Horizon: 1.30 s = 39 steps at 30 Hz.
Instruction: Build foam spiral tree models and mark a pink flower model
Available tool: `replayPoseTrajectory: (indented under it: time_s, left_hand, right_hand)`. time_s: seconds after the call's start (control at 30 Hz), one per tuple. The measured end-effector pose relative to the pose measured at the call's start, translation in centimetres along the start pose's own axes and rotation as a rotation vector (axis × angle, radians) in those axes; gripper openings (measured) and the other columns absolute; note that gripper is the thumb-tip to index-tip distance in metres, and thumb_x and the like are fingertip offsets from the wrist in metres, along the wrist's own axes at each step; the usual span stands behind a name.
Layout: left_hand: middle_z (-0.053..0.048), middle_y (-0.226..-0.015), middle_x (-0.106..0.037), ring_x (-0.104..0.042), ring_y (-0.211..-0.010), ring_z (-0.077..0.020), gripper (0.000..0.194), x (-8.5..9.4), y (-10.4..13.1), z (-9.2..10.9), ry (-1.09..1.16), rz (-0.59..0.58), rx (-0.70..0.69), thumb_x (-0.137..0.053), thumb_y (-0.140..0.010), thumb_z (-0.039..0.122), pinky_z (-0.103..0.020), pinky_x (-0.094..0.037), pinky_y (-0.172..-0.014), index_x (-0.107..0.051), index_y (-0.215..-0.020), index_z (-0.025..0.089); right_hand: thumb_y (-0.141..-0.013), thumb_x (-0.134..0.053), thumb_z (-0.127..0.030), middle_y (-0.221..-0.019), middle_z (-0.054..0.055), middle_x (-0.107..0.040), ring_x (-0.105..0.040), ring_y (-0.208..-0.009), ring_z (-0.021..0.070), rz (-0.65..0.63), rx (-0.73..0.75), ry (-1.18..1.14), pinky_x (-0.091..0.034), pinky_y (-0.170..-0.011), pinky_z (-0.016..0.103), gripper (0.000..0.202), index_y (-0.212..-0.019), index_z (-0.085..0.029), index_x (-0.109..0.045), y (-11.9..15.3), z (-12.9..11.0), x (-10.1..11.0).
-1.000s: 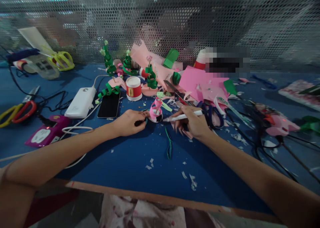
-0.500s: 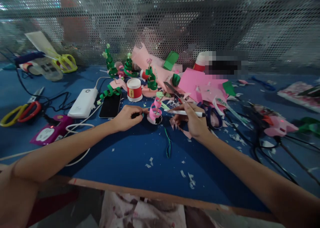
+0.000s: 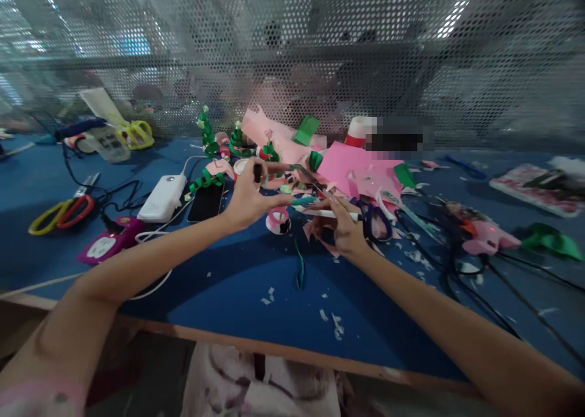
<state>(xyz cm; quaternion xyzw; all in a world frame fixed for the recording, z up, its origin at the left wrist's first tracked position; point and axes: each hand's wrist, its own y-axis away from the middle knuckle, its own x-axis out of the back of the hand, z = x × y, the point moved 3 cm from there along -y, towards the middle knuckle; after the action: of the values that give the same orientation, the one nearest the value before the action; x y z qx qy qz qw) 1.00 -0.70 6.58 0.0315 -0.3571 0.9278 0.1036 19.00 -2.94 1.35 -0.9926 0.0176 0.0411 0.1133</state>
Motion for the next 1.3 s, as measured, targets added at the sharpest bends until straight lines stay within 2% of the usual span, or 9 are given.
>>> replayPoseTrajectory:
  time_s: [0.1,0.27,0.37,0.53,0.7,0.9,1.13,1.3]
  left_hand:
    - [-0.007,-0.087,-0.066,-0.064,-0.088,-0.0206,0.053,-0.8,-1.2,1.0,-0.098,-0.060,0.102,-0.079,-0.051,0.038,-0.040,-0.052,-0.080,-0.034,-0.073,0.021]
    - [-0.005,-0.073,-0.066,-0.065,-0.078,-0.0203,0.052,-0.1,-1.4,1.9,-0.149,-0.118,0.176,-0.078,-0.053,0.039,-0.034,-0.053,-0.066,-0.032,-0.066,0.021]
    - [-0.007,-0.076,-0.067,-0.066,-0.080,-0.0220,0.050,0.1,-1.4,2.0,-0.135,-0.168,0.180,-0.078,-0.056,0.037,-0.035,-0.053,-0.066,-0.032,-0.065,0.021]
    - [-0.006,-0.077,-0.067,-0.066,-0.088,-0.0236,0.042,0.3,-1.9,2.0,-0.182,-0.252,0.149,-0.075,-0.060,0.037,-0.036,-0.052,-0.072,-0.038,-0.071,0.019]
    - [-0.007,-0.080,-0.068,-0.065,-0.089,-0.0222,0.040,0.4,-2.1,1.8,-0.151,-0.287,0.150,-0.072,-0.065,0.038,-0.034,-0.051,-0.073,-0.038,-0.073,0.019]
    - [-0.007,-0.081,-0.068,-0.065,-0.089,-0.0212,0.038,0.0,-1.7,1.6,-0.153,-0.272,0.125,-0.071,-0.066,0.040,-0.032,-0.050,-0.071,-0.042,-0.076,0.018]
    - [-0.007,-0.083,-0.069,-0.065,-0.088,-0.0191,0.038,-0.3,-1.5,1.1,-0.152,-0.255,0.113,-0.068,-0.069,0.043,-0.030,-0.050,-0.068,-0.039,-0.071,0.018]
    - [-0.007,-0.081,-0.068,-0.065,-0.088,-0.0189,0.041,-0.3,-1.4,1.2,-0.166,-0.254,0.116,-0.067,-0.069,0.046,-0.029,-0.050,-0.068,-0.036,-0.069,0.019]
  right_hand:
    - [-0.070,-0.058,-0.056,-0.043,-0.001,-0.057,-0.049,-0.033,0.0108,0.024,-0.014,0.014,-0.040,-0.034,0.024,0.039,-0.061,-0.019,-0.063,0.1,-0.1,0.0]
    - [-0.067,-0.061,-0.057,-0.040,0.000,-0.056,-0.045,-0.030,0.0092,-0.104,-0.058,0.023,-0.036,-0.032,0.022,0.041,-0.059,-0.017,-0.065,0.0,0.0,-0.5]
    - [-0.070,-0.060,-0.057,-0.042,0.000,-0.057,-0.049,-0.034,0.0095,-0.157,-0.044,0.045,-0.038,-0.034,0.021,0.040,-0.063,-0.017,-0.066,-0.1,0.3,-0.6]
    - [-0.071,-0.059,-0.058,-0.045,0.000,-0.058,-0.051,-0.036,0.0109,-0.171,-0.063,0.055,-0.041,-0.036,0.023,0.041,-0.070,-0.018,-0.068,-0.2,0.7,-0.6]
    - [-0.071,-0.058,-0.057,-0.039,0.000,-0.054,-0.042,-0.030,0.0088,-0.094,-0.016,0.122,-0.031,-0.030,0.022,0.041,-0.058,-0.018,-0.066,-0.1,0.1,-0.3]
    - [-0.069,-0.055,-0.056,-0.031,0.001,-0.049,-0.037,-0.023,0.0097,-0.030,-0.086,0.107,-0.023,-0.024,0.023,0.044,-0.044,-0.019,-0.055,0.0,0.1,-0.1]
    - [-0.064,-0.060,-0.058,-0.034,0.001,-0.052,-0.041,-0.025,0.0097,-0.006,-0.117,0.076,-0.029,-0.026,0.023,0.044,-0.043,-0.020,-0.053,0.0,0.0,-0.3]
    - [-0.064,-0.060,-0.059,-0.034,0.000,-0.051,-0.042,-0.027,0.0109,0.008,-0.132,0.092,-0.033,-0.029,0.024,0.042,-0.050,-0.019,-0.057,-0.2,0.4,-0.2]
